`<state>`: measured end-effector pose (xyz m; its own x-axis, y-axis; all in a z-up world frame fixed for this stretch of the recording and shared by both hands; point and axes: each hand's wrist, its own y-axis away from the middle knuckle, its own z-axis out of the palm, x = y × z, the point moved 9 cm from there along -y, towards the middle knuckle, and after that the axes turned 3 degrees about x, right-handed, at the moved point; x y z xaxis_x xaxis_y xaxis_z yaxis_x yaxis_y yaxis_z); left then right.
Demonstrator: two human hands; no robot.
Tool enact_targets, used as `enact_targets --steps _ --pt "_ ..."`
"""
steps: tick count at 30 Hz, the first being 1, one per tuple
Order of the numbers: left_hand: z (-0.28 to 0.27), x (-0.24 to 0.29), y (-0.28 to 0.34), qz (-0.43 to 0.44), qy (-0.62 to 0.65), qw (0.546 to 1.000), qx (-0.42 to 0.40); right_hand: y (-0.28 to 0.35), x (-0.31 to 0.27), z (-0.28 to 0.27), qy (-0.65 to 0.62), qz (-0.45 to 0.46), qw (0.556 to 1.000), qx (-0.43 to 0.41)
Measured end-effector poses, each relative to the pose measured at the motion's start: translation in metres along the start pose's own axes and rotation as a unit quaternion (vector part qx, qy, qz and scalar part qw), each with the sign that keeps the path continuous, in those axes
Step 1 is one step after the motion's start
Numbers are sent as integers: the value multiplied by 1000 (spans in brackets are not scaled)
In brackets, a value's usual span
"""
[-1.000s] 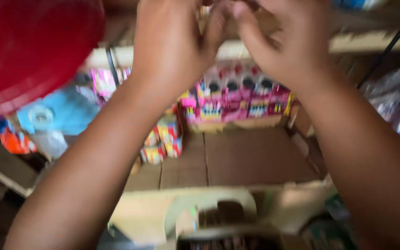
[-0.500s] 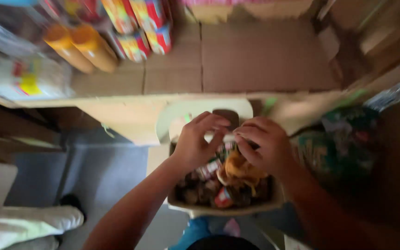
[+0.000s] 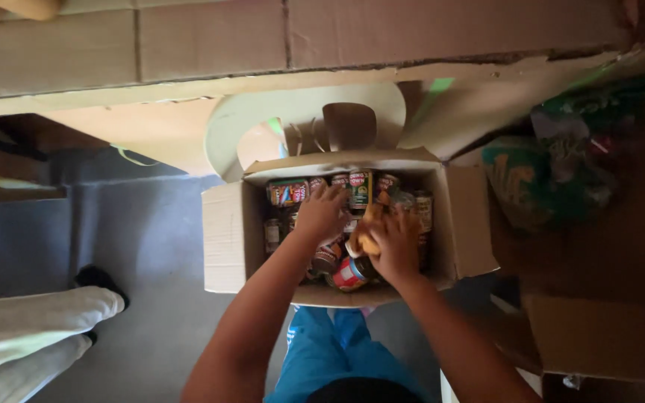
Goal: Wipe canned goods with a cloth and stack them on a shelf.
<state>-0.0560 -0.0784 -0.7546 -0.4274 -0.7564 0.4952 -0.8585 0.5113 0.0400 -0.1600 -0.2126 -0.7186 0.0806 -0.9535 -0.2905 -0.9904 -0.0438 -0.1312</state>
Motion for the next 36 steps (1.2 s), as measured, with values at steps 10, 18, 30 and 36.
enact_targets --steps 10,18,30,36 --pt "-22 4 31 -24 -175 975 -133 21 3 -46 -112 -93 989 -35" --pt "-41 -19 74 35 -183 982 16 1 25 -42 -1 -10 996 -88" --pt "-32 -2 27 -1 -67 998 -6 -17 -16 31 23 -64 979 -192" --pt "11 -43 -8 63 -212 974 51 -24 -14 61 51 -11 946 -319"
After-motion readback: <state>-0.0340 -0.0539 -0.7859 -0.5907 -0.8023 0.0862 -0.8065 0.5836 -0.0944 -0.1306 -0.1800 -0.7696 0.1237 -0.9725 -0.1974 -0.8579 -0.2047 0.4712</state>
